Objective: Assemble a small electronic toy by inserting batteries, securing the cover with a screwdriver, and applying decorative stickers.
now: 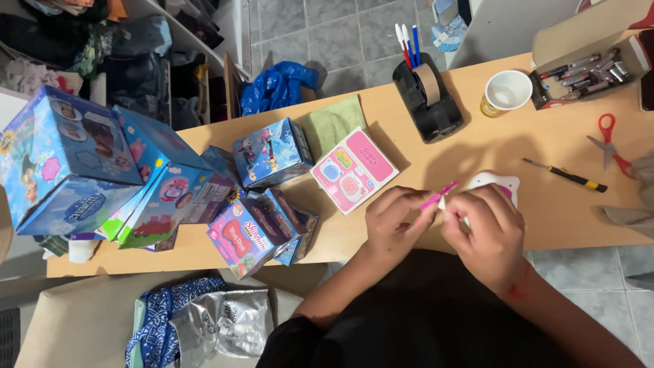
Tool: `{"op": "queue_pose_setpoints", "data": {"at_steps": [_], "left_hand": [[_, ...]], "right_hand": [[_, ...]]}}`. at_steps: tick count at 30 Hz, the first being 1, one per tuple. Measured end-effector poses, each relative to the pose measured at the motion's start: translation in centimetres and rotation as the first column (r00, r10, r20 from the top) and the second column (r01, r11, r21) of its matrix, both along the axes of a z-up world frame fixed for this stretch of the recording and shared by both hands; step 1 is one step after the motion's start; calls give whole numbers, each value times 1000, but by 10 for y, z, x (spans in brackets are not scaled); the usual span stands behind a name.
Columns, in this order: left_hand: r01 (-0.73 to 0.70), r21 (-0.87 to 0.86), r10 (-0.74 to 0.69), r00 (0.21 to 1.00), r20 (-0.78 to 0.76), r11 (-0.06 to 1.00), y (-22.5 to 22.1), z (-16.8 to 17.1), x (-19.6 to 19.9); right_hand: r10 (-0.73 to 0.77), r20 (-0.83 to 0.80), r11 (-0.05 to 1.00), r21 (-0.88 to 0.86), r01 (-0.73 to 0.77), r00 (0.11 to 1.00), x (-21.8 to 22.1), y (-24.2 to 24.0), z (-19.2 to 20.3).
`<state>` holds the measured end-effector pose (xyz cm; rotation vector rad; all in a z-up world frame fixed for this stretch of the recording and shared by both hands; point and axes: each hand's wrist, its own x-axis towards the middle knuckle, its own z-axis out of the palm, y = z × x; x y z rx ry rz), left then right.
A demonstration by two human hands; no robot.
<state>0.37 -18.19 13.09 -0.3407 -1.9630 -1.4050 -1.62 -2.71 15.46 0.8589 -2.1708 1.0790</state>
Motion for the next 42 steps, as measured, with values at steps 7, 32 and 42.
{"op": "queue_pose_setpoints", "data": {"at_steps": [7,32,42], "left_hand": [[-16,81,-6,967,256,997,-7,-9,1],[51,114,-80,960,268,992,-14,2,11],[75,100,-95,972,214,992,-16,4,12]], "right_hand": [[10,148,1000,-4,-10,989,4,5,27],[51,114,969,233,-76,992,-14,3,30],[-54,9,983,176,51,999,-8,2,25]]}}
